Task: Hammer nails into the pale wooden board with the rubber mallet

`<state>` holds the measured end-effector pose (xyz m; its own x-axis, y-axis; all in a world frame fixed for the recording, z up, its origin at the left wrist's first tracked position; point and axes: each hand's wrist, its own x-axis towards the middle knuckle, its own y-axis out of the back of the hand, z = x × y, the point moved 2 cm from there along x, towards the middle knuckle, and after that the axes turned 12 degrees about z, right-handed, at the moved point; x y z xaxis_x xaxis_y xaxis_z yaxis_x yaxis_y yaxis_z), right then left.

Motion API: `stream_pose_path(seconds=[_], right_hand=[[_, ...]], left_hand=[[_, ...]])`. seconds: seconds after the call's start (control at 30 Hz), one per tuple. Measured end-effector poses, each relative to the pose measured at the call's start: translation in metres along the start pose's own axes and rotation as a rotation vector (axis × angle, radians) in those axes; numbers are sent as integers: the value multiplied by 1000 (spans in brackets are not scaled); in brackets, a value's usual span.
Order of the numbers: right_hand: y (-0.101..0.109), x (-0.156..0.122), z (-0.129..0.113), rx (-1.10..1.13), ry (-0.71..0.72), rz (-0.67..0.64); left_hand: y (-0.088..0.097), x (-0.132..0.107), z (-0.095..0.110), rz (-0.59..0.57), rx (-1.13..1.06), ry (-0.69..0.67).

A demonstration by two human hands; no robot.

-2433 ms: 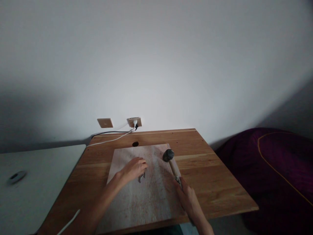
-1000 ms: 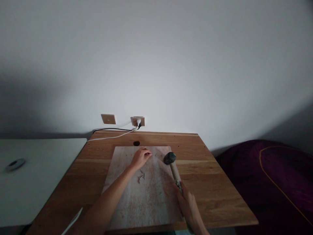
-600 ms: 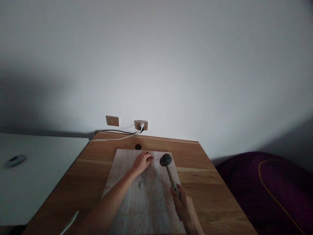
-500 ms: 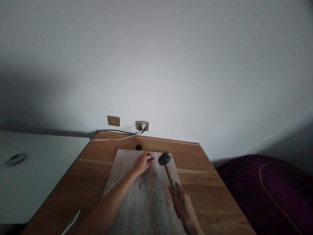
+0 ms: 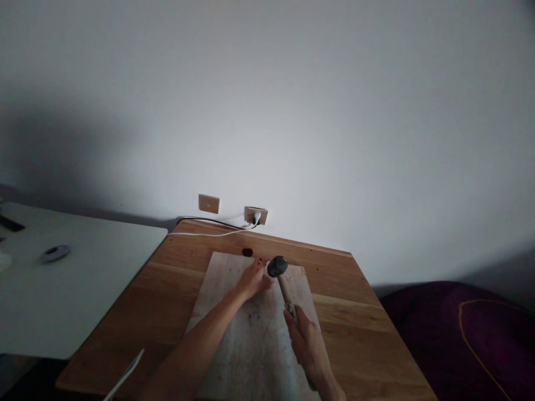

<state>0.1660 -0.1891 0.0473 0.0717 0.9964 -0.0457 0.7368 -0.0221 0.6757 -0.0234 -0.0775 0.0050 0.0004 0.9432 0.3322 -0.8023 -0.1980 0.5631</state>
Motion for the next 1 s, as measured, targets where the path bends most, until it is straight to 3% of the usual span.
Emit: stream_pose_path(seconds=[0.27,0.47,0.7,0.83,1.0], right_hand=[[-3,-2,9,33,-6,52],[3,-22,39,107,-162,68],[12,-48,71,-10,-165,128],[12,-37,63,12,-120,142],[10,-5,31,45,-88,101]], left_hand=[[-3,1,0,40,42,-28],[-3,4,4,17,79,-17],[-5,5,2,-15,18,-77],[-4,3,0,-12,33,-52],[-6,3,-6,-40,63,25]])
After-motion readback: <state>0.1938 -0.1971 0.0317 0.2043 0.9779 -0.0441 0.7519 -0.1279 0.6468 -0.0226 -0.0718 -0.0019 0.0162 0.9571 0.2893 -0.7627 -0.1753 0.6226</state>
